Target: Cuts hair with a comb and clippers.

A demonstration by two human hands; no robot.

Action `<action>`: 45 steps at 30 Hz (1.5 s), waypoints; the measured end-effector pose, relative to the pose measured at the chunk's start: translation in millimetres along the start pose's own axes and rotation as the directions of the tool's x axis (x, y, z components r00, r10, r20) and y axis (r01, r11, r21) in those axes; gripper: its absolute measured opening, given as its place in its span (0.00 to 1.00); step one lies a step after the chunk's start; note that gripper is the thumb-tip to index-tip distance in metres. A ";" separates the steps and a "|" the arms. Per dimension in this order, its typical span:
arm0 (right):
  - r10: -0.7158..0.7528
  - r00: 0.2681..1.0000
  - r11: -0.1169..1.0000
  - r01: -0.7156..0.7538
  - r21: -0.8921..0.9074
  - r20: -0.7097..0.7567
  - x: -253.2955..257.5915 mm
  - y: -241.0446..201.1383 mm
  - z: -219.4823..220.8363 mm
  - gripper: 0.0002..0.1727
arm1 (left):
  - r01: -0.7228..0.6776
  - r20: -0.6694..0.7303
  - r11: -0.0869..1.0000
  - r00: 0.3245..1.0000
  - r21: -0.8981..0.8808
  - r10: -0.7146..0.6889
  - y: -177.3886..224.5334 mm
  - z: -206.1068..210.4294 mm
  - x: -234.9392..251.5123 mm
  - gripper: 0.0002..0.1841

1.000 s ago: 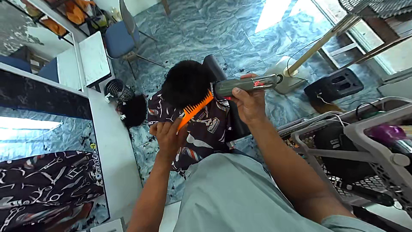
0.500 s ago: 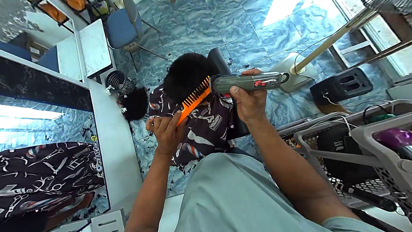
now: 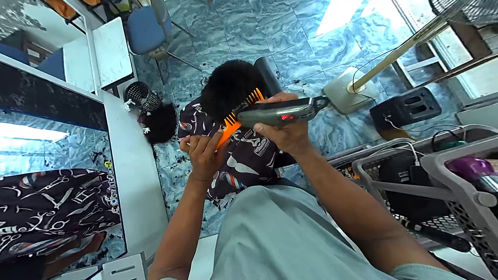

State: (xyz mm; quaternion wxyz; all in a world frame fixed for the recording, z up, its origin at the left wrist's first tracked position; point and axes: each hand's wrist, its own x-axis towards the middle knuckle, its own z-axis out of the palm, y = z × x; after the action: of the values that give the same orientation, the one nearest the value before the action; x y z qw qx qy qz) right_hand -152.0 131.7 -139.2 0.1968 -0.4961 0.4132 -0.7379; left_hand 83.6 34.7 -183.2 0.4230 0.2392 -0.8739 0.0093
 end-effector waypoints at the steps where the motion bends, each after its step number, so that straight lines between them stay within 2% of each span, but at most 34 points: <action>1: 0.015 0.999 1.000 -0.015 -0.019 0.031 -3.3 -2.6 -0.3 0.29 | -0.013 0.079 0.999 0.997 -0.037 0.016 -1.3 0.2 -3.6 0.17; 3: 0.057 0.998 0.998 -0.057 -0.019 0.004 -13.3 -10.6 -10.8 0.28 | -0.037 0.257 0.993 0.964 -0.115 0.065 -5.6 3.4 -16.0 0.16; 4: 0.065 0.996 0.998 -0.065 0.001 -0.058 -14.8 -11.7 -19.6 0.26 | -0.025 0.286 0.990 0.956 -0.137 0.063 -9.7 6.5 -21.1 0.16; 7: 0.068 0.971 0.996 -0.053 0.070 -0.230 -8.7 -2.5 -44.5 0.26 | 0.074 0.188 0.992 0.981 -0.106 -0.053 -20.0 7.2 -18.1 0.16; 9: 0.055 0.966 0.996 -0.034 0.086 -0.254 -0.3 1.6 -46.8 0.27 | 0.108 0.089 0.990 0.991 -0.092 -0.099 -23.8 6.5 -4.1 0.17; 13: 0.028 0.972 0.998 -0.012 0.068 -0.234 12.5 2.9 -34.1 0.27 | 0.102 -0.027 0.990 0.994 -0.102 -0.105 -27.8 6.4 10.2 0.17; 20: -0.026 0.981 0.999 0.022 -0.026 -0.193 21.2 -5.3 -9.9 0.26 | 0.093 -0.066 0.987 0.993 -0.131 -0.102 -28.8 7.5 9.5 0.18; 27: -0.073 0.995 0.984 0.062 -0.167 -0.063 22.2 -12.0 19.4 0.28 | 0.082 -0.085 0.986 0.992 -0.144 -0.094 -29.6 11.2 12.1 0.17; 29: -0.057 0.998 0.976 0.061 -0.211 0.027 21.3 -15.9 27.9 0.26 | 0.064 -0.040 0.987 0.997 -0.151 -0.070 -29.0 12.6 10.0 0.17; 30: -0.037 0.997 0.974 0.051 -0.220 0.064 18.6 -18.6 28.1 0.27 | 0.047 0.028 0.984 0.999 -0.170 -0.043 -27.2 12.6 6.3 0.17; 32: 0.010 0.999 0.968 0.000 -0.250 0.040 10.0 -26.2 14.9 0.26 | 0.015 0.203 0.972 0.979 -0.234 0.034 -24.6 15.8 -7.3 0.18; 33: 0.021 0.999 0.969 -0.026 -0.244 -0.025 9.2 -26.7 2.7 0.26 | 0.023 0.232 0.964 0.972 -0.265 0.041 -26.5 20.1 -13.9 0.18; 35: 0.066 0.980 0.979 -0.100 -0.178 -0.187 13.0 -22.8 -20.9 0.25 | 0.079 0.177 0.957 0.984 -0.280 -0.029 -32.8 23.8 -14.8 0.18; 37: 0.095 0.960 0.981 -0.135 -0.140 -0.262 20.2 -19.2 -31.6 0.24 | 0.126 0.083 0.957 0.991 -0.261 -0.108 -38.6 22.8 -1.2 0.18; 40: 0.061 0.961 0.986 -0.100 -0.135 -0.268 36.7 -12.9 -25.7 0.23 | 0.115 -0.024 0.965 0.992 -0.237 -0.124 -46.1 22.6 19.7 0.18; 45: 0.025 0.973 0.986 -0.062 -0.155 -0.229 47.9 -14.8 -6.0 0.24 | 0.079 -0.111 0.966 0.988 -0.247 -0.109 -48.8 23.7 24.6 0.18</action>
State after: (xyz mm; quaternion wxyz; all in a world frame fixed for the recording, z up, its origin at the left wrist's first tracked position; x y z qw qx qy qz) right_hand -176.2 109.3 -101.0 0.1237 -0.4140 0.5021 -0.7491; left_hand 74.0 -23.8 -189.2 0.5024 0.2260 -0.8283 -0.1025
